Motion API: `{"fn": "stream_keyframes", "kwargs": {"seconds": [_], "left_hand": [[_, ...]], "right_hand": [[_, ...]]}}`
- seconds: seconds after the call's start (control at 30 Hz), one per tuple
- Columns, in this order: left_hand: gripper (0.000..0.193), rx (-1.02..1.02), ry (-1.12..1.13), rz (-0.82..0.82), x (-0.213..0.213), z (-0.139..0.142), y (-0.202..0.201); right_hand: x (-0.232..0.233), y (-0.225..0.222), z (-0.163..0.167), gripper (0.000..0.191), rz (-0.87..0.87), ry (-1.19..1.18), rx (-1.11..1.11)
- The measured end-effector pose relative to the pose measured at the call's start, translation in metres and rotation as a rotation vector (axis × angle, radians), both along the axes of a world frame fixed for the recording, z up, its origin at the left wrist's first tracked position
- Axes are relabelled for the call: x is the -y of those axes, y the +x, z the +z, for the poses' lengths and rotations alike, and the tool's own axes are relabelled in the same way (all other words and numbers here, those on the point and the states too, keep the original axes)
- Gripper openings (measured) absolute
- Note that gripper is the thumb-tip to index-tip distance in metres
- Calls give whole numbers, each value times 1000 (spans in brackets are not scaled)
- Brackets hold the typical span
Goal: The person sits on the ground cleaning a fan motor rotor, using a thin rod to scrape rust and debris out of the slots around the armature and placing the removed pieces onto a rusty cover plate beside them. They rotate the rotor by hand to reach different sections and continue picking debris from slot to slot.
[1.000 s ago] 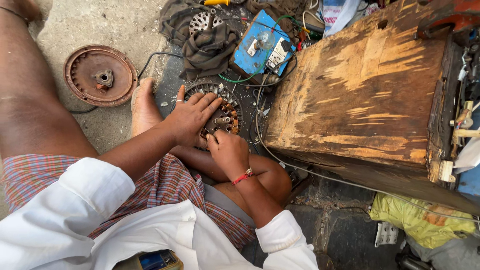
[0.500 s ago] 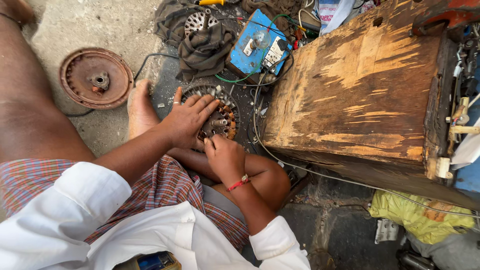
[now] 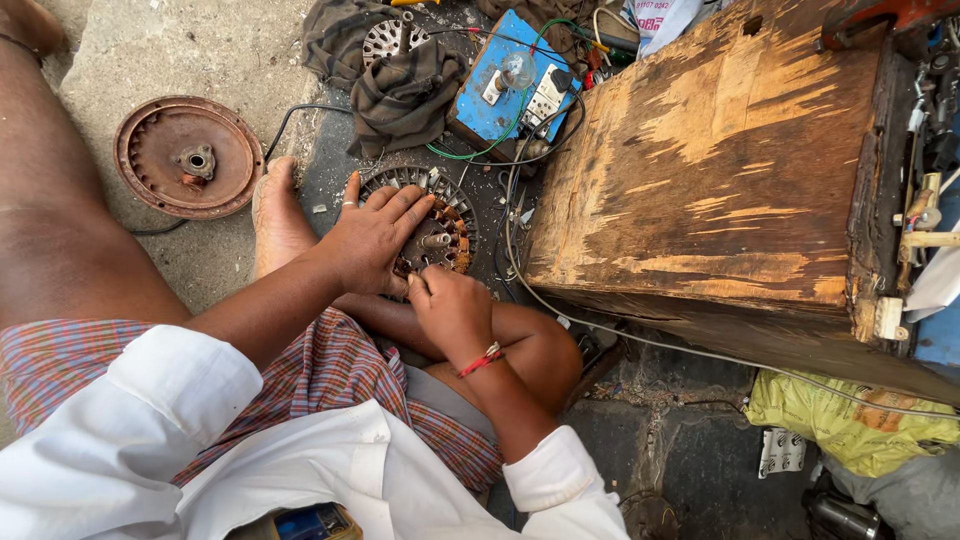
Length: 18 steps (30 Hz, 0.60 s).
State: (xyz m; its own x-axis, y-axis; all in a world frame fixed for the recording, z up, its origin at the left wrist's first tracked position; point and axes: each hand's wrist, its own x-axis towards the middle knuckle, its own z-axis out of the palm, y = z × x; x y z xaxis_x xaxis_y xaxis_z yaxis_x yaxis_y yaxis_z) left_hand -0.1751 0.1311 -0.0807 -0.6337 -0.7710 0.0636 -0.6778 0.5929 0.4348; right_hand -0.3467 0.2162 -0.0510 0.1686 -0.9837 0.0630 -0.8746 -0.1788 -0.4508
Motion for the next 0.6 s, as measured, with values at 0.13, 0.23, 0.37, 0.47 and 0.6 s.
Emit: {"fn": "stream_keyframes", "kwargs": {"seconds": [0.13,0.23,0.37,0.47,0.6], "left_hand": [[137,20,32,-2,2,-3,0],[139,40,24,-2,3,-1,-2],[139,45,25,16,2,5,0],[135,8,35,13,1,9,1],[135,44,46,11,-1,8,0]], "right_hand": [[8,-4,0,30,26,-17,-14],[36,-21,4,28,25,189,180],[41,-23,10,27,18,224,212],[12,-7,8,31,10,97,59],[2,-6,5,32,-12,-12,70]]}}
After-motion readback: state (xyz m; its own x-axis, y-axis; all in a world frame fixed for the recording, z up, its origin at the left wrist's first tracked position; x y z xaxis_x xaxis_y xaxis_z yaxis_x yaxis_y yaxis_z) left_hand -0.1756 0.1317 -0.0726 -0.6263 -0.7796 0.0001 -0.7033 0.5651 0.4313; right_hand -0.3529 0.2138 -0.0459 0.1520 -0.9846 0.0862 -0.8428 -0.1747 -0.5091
